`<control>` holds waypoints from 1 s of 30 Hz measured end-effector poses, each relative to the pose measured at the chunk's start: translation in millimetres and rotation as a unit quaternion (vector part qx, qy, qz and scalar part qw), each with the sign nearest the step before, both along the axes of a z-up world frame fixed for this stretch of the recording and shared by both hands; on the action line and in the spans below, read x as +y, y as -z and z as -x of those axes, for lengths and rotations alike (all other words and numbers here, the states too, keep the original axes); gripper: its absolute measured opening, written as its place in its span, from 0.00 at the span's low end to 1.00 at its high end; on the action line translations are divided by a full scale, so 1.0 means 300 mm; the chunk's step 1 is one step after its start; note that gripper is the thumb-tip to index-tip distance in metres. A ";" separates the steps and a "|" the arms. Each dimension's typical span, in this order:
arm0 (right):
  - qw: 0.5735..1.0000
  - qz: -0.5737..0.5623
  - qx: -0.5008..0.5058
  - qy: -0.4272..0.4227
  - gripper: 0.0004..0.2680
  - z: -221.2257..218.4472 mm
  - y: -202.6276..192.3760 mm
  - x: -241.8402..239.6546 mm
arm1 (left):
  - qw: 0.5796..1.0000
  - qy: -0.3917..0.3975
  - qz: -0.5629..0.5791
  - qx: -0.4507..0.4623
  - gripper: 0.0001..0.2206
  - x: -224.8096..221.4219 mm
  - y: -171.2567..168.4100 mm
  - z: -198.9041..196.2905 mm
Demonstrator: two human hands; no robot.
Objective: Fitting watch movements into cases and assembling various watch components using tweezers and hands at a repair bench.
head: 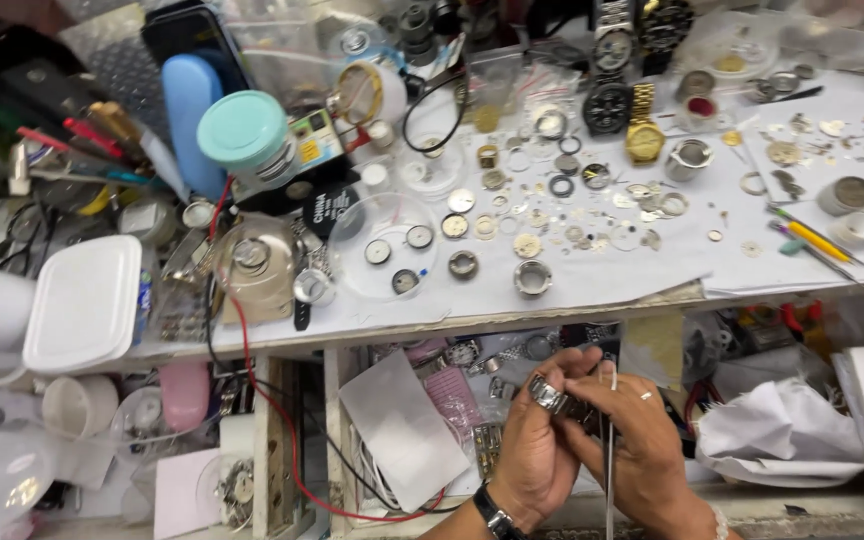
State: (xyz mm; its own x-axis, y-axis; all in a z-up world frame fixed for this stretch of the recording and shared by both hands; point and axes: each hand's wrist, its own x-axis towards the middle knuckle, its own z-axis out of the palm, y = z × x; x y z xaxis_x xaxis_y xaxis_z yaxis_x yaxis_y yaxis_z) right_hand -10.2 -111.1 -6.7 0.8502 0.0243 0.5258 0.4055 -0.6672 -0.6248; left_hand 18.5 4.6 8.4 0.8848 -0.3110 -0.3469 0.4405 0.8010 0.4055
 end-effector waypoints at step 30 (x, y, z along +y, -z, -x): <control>0.999 0.006 -0.019 0.040 0.15 0.001 0.023 0.030 | 1.000 0.009 -0.017 -0.003 0.15 0.034 -0.046 0.007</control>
State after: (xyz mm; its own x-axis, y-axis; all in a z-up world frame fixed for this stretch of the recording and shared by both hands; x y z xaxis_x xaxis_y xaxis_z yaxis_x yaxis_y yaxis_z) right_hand -10.6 -102.2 -13.6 0.8296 -0.0371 0.5571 0.3732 -0.7053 -0.6027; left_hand 16.3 14.7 22.2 0.8813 -0.3145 -0.3526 0.4520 0.7787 0.4351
